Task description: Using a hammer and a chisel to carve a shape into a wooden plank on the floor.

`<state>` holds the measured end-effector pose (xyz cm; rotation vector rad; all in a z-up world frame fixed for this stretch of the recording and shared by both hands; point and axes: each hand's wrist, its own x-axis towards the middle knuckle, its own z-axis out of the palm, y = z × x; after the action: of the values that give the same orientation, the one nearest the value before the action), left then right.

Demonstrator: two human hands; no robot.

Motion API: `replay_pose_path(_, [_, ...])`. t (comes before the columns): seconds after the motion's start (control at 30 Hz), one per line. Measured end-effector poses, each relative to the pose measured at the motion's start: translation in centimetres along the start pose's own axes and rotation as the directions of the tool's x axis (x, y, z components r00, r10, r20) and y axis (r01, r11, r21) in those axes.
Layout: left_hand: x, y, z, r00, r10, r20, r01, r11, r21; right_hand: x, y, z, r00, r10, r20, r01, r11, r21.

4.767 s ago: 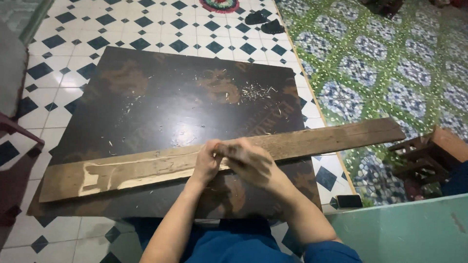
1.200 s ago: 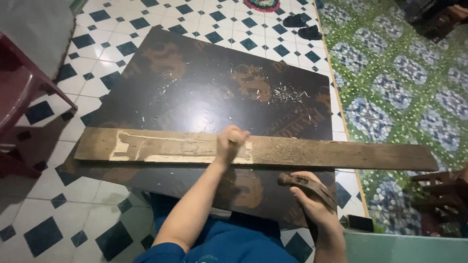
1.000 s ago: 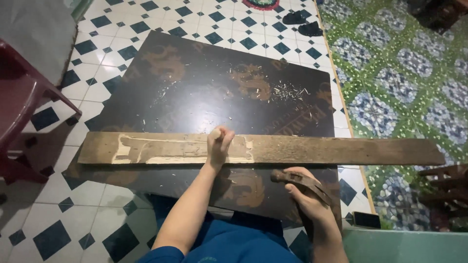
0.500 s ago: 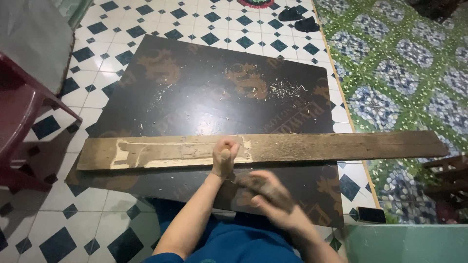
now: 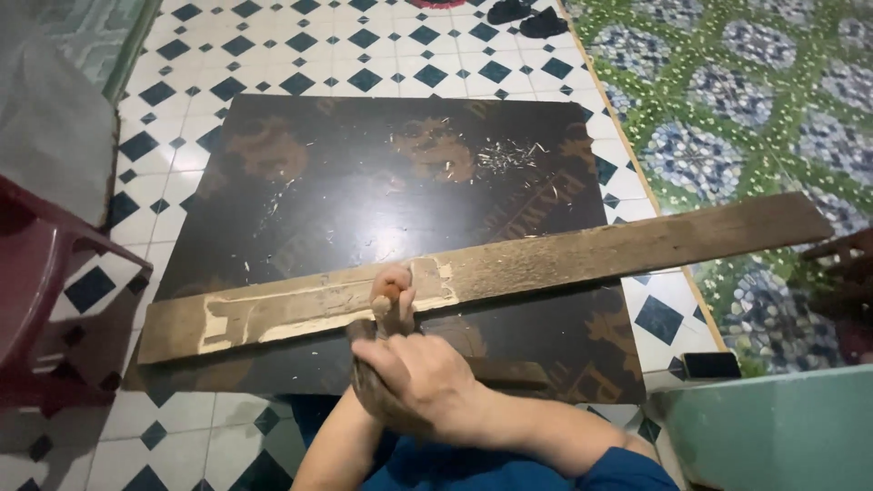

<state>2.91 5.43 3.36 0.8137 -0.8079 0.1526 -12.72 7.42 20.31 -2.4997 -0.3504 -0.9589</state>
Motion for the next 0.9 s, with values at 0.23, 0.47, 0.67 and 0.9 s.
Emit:
replay_pose_path(0.23, [2.1, 9.0, 1.8, 0.914, -0.400, 0.070, 0.355, 0.871, 0.340, -1.3, 1.6, 2.5, 0.983, 0.113, 0.147, -0.083, 0.977, -0.195])
replay_pose_path(0.47, [-0.9, 2.3, -0.8, 0.965, -0.250, 0.075, 0.219, 0.931, 0.291, -2.3, 2.2, 5.1, 0.973, 0.120, 0.199, -0.060, 0.957, -0.283])
replay_pose_path(0.67, [-1.7, -1.9, -1.8, 0.991, -0.128, 0.035, 0.128, 0.992, 0.015, -2.7, 1.7, 5.5, 0.997, -0.011, 0.082, 0.030, 0.973, -0.230])
replay_pose_path(0.9, [-2.1, -2.7, -2.4, 0.997, -0.055, 0.048, 0.055, 0.998, -0.005, -1.6, 1.1, 4.3, 0.985, 0.028, 0.169, -0.002, 0.988, -0.153])
